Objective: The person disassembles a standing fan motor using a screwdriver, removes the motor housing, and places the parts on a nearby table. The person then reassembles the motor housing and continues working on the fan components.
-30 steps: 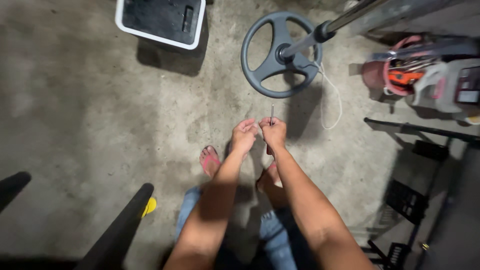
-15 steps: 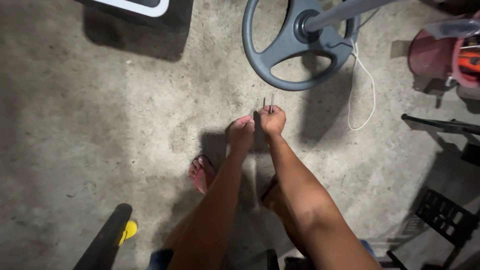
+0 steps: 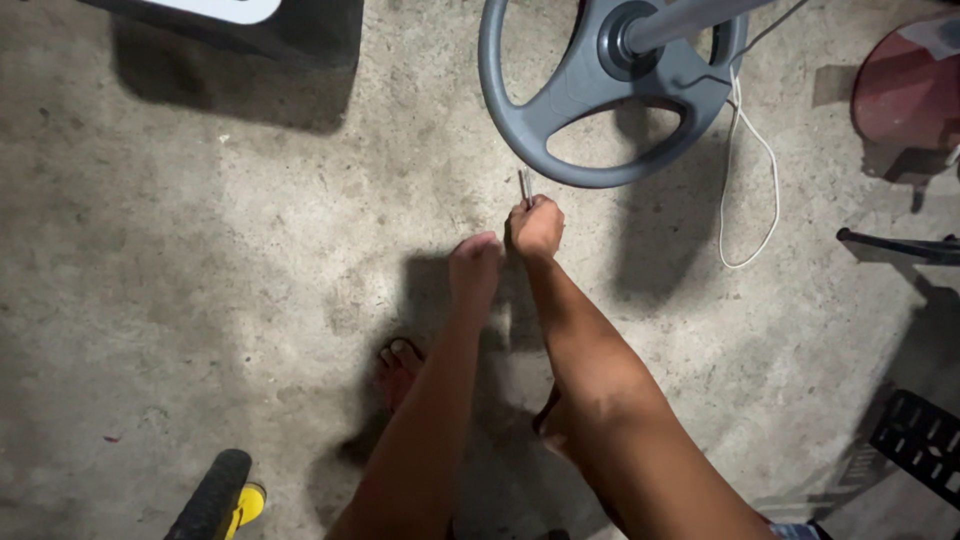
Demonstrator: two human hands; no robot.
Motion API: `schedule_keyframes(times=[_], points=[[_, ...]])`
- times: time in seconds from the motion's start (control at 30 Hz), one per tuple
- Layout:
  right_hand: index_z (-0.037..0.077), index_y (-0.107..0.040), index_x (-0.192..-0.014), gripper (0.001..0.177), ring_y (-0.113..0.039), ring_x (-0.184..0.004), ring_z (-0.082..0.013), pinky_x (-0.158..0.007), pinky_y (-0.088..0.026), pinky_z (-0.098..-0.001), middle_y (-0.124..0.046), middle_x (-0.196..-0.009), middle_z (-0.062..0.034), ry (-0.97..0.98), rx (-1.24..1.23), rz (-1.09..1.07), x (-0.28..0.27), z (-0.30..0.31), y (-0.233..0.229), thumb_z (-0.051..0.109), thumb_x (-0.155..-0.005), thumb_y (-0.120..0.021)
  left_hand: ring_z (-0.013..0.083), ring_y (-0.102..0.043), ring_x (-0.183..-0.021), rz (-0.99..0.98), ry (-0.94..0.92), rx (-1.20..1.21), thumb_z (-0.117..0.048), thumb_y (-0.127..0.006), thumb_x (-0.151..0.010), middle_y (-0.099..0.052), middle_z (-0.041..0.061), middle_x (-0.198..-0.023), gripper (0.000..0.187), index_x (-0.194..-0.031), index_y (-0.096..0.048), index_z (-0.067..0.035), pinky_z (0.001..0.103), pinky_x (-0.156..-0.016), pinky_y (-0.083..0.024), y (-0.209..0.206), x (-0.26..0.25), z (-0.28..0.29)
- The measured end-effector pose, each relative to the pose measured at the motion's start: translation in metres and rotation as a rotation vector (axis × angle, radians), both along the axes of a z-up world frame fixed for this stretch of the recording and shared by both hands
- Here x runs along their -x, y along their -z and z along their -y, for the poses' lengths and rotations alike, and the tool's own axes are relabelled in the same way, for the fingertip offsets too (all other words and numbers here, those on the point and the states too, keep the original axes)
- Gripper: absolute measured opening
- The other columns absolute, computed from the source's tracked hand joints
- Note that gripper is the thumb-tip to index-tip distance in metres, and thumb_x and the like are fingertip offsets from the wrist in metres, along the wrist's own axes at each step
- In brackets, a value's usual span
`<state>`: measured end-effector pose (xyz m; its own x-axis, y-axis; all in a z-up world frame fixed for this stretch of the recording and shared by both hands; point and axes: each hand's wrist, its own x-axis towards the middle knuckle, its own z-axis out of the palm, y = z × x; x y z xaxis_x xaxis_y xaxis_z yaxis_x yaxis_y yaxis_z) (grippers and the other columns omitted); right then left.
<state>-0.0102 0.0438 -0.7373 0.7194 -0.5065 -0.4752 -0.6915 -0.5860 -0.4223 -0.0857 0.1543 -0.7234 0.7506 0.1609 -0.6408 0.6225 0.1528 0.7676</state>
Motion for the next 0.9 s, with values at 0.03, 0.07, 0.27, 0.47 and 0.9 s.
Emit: schedule_keyframes(times=[0.03, 0.07, 0.27, 0.47, 0.9], points=[[0.002, -0.072, -0.088, 0.018, -0.07, -0.089, -0.0405, -0.083, -0.055, -0.0468, -0.072, -0.089, -0.0227, -0.01, 0.002, -0.005, -0.002, -0.001, -0.006, 0.02, -0.087, -0.071, 0.0062, -0.056, -0.065, -0.025, 0.014, -0.016, -0.017, -0.064, -0.092, -0.064, -0.002, -0.074, 0.023, -0.104, -0.074, 0.0, 0.025, -0.058, -0.047, -0.004, -0.002, 0.0], [0.002, -0.072, -0.087, 0.018, -0.07, -0.088, -0.0404, -0.082, -0.055, -0.0472, -0.072, -0.088, -0.0233, -0.023, 0.004, -0.006, -0.005, -0.002, -0.014, 0.02, -0.087, -0.071, 0.0063, -0.057, -0.066, -0.047, 0.026, -0.032, -0.016, -0.064, -0.092, -0.066, -0.001, -0.076, 0.024, -0.106, -0.074, 0.0, 0.024, -0.059, -0.048, -0.007, -0.005, 0.0], [-0.003, -0.066, -0.078, 0.018, -0.07, -0.066, -0.0291, -0.067, -0.057, -0.0419, -0.069, -0.074, -0.0211, 0.067, -0.196, 0.034, 0.005, -0.002, -0.056, 0.014, -0.083, -0.07, 0.0109, -0.063, -0.078, -0.109, -0.145, 0.179, -0.016, -0.067, -0.096, -0.072, 0.005, -0.095, 0.032, -0.121, -0.067, 0.003, 0.025, -0.07, -0.051, -0.011, -0.019, 0.016], [0.001, -0.069, -0.081, 0.007, -0.062, -0.065, -0.0127, -0.059, -0.052, -0.0282, -0.069, -0.073, -0.0052, 0.165, -0.488, 0.351, 0.041, 0.017, -0.12, 0.005, -0.077, -0.073, 0.0111, -0.065, -0.084, -0.012, -0.15, 0.111, -0.013, -0.063, -0.097, -0.073, 0.005, -0.099, 0.027, -0.119, -0.069, 0.003, 0.026, -0.077, -0.052, -0.079, -0.015, 0.027], [0.002, -0.078, -0.094, 0.012, -0.056, -0.051, -0.0071, -0.044, -0.045, -0.0247, -0.069, -0.067, -0.002, 0.189, -0.603, 0.33, 0.085, 0.043, -0.499, 0.01, -0.086, -0.075, 0.01, -0.065, -0.074, -0.068, 0.038, 0.144, -0.013, -0.066, -0.092, -0.073, 0.004, -0.087, 0.021, -0.107, -0.074, -0.001, 0.025, -0.063, -0.053, -0.441, -0.005, 0.045]])
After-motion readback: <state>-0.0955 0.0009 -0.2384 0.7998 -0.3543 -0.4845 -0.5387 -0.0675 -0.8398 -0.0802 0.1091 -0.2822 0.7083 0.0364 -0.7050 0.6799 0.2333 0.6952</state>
